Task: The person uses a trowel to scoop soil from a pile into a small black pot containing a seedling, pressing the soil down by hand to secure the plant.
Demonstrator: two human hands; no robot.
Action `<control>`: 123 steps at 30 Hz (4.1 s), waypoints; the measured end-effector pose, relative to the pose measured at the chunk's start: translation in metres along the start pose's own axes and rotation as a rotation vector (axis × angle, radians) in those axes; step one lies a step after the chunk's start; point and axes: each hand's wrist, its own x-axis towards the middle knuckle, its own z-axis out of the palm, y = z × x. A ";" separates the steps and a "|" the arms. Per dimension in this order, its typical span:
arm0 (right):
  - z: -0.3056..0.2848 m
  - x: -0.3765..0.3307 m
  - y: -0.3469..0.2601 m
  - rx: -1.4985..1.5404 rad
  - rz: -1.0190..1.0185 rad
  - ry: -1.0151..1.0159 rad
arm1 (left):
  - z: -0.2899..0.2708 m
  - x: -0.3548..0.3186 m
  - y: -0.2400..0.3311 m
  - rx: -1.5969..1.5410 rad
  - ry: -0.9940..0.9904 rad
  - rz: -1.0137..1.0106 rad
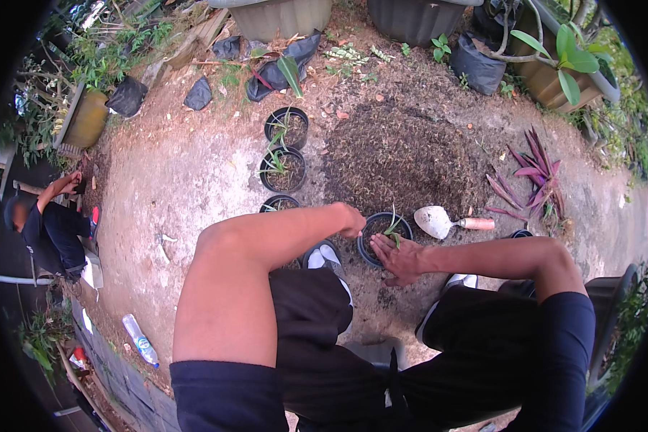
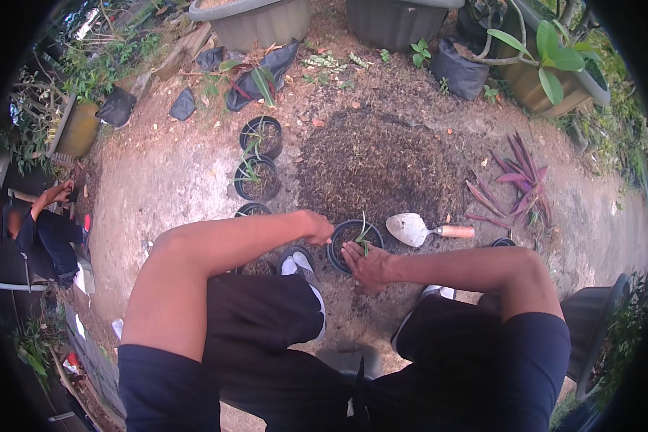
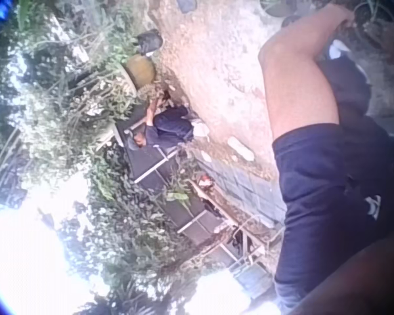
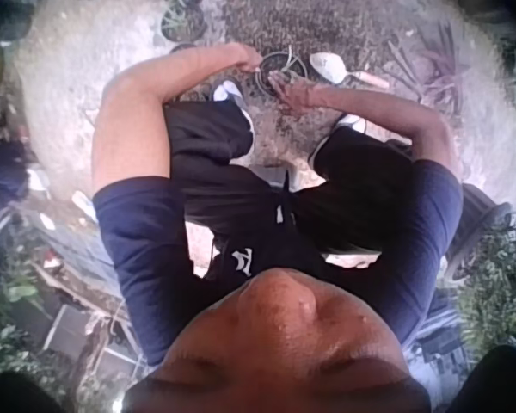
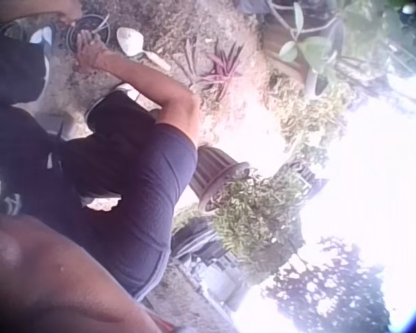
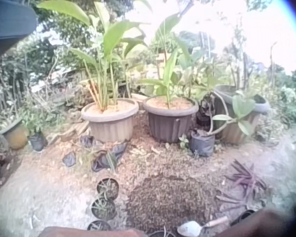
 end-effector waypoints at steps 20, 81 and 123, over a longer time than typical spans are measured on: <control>-0.007 0.008 0.013 0.053 -0.006 0.129 | 0.000 0.004 -0.001 -0.008 -0.009 -0.001; -0.006 0.003 0.004 -0.036 -0.082 0.041 | -0.017 -0.014 0.009 0.070 -0.026 -0.048; -0.002 -0.021 -0.007 0.311 -0.027 -0.214 | -0.017 -0.009 0.014 0.115 -0.039 -0.046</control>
